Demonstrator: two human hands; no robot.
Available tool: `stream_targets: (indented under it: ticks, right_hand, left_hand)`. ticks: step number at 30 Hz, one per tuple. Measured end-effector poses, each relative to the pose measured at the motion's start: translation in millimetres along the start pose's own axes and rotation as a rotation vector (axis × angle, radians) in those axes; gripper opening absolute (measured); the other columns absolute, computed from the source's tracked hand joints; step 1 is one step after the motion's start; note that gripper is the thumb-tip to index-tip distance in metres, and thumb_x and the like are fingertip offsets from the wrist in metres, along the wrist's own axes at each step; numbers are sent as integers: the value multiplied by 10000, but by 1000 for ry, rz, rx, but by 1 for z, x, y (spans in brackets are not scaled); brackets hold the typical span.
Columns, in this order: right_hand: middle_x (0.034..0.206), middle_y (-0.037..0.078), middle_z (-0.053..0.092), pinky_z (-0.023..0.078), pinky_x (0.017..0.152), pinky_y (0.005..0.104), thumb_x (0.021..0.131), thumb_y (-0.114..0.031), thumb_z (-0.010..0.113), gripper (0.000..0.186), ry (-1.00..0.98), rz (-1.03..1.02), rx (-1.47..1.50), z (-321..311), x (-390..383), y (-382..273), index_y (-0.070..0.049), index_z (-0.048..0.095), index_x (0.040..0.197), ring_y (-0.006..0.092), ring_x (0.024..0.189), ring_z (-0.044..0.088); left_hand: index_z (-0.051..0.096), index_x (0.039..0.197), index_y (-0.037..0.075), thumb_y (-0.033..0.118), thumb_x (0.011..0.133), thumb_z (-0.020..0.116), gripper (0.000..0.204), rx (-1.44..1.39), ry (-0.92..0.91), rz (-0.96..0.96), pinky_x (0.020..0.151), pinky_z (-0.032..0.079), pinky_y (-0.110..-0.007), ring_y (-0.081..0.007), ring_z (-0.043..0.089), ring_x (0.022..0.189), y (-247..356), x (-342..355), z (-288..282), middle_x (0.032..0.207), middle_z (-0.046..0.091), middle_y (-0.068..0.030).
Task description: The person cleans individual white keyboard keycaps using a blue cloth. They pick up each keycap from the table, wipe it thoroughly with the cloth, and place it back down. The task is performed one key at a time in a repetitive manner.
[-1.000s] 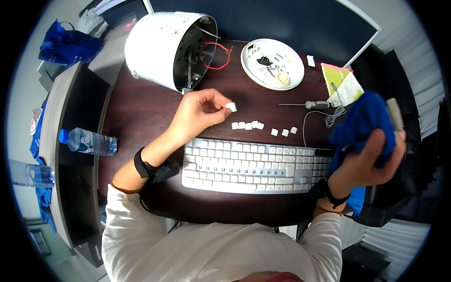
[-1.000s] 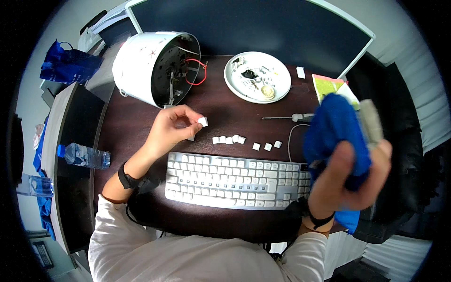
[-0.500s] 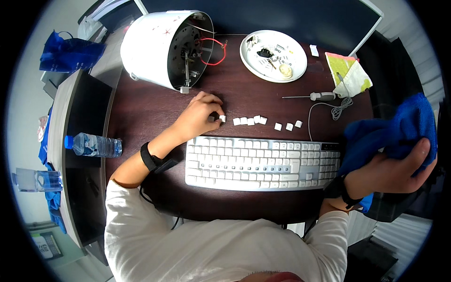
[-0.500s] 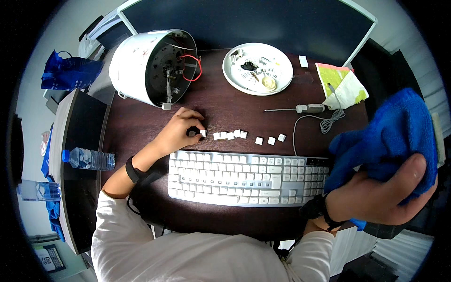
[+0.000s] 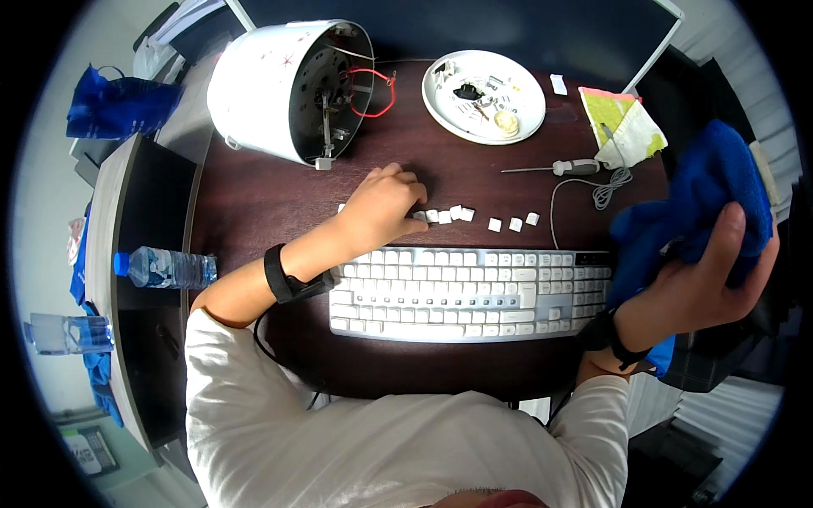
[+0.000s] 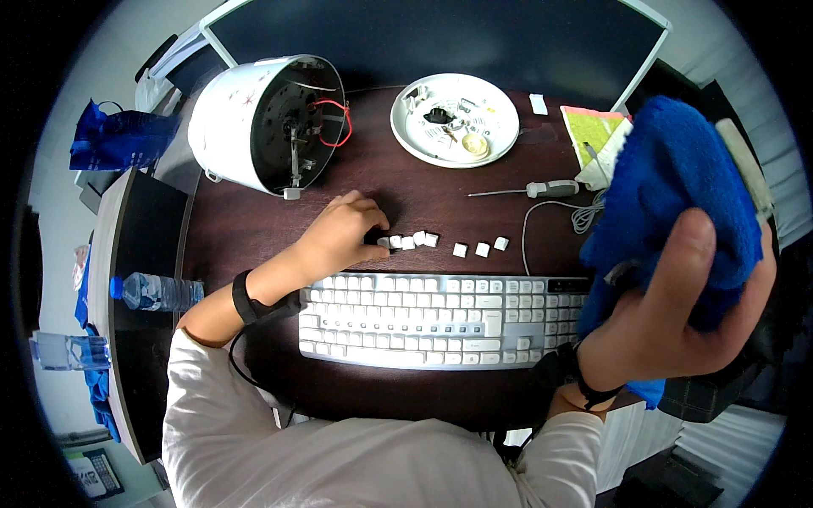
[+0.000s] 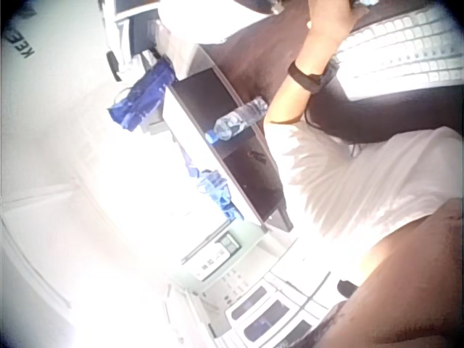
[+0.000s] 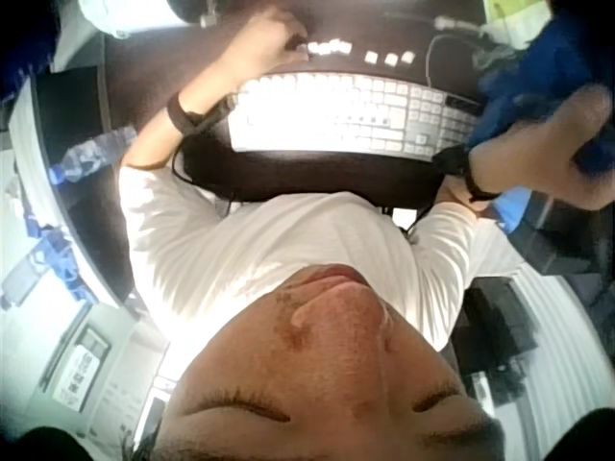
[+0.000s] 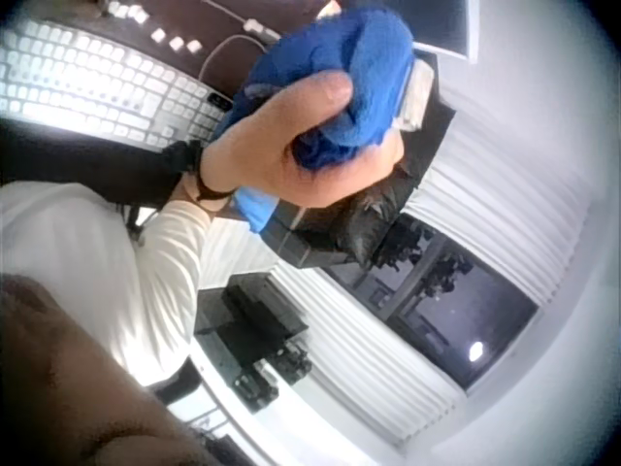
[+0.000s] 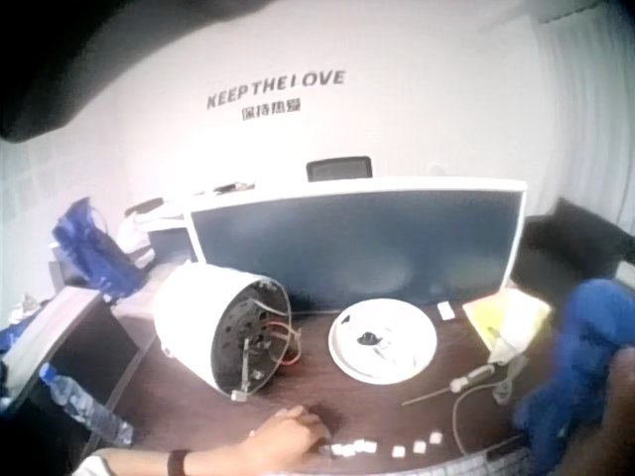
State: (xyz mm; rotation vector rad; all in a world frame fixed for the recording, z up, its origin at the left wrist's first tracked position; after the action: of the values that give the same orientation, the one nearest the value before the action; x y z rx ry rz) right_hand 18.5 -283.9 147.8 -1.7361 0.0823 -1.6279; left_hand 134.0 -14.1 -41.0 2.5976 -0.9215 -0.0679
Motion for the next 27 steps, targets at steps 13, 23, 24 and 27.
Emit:
stream_targets:
  ticks: [13,23,24,27]
  right_hand:
    - [557,88,539,373,431,281,714,-140,658,145,-943,-174,385,79,-25,-49,-29,582,660,191,455,530]
    - [496,39,535,373,419,313,595,-232,714,241,-1167,-334,333,94,-78,-62,-79,532,552,221,420,526]
    - [489,37,525,372,427,321,578,-248,717,256,-1165,-341,327,94,-78,-61,-78,528,544,220,416,519]
    - [565,53,575,408,447,279,519,-98,683,151,-1247,-357,297,93,-79,-64,-52,578,616,227,484,567]
  left_hand:
    - [133,1427,21,466,490,843,1258,-881,11,181,1022,312,-357,-251,385,1256,77,-2,-73,1404,334,-174]
    - [-91,1414,7,380,412,897,1455,-789,-47,451,1022,291,-406,-387,342,1226,153,1,-84,1341,270,-275]
    - [-99,1413,13,407,378,894,1488,-773,-60,441,1041,267,-398,-372,287,1270,154,1,-83,1381,207,-274]
    - [-122,1411,22,466,310,887,1558,-718,-80,432,1081,212,-386,-347,163,1359,156,0,-82,1461,69,-276]
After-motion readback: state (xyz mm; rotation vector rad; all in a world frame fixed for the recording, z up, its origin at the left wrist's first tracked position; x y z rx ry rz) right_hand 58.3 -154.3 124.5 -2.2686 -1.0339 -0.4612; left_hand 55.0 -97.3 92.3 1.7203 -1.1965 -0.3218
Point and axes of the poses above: each hand's wrist, its own x-axis towards the middle knuckle, its own z-axis out of the palm, y = z × x, the point moved 9 cm from there along x, towards the middle knuckle
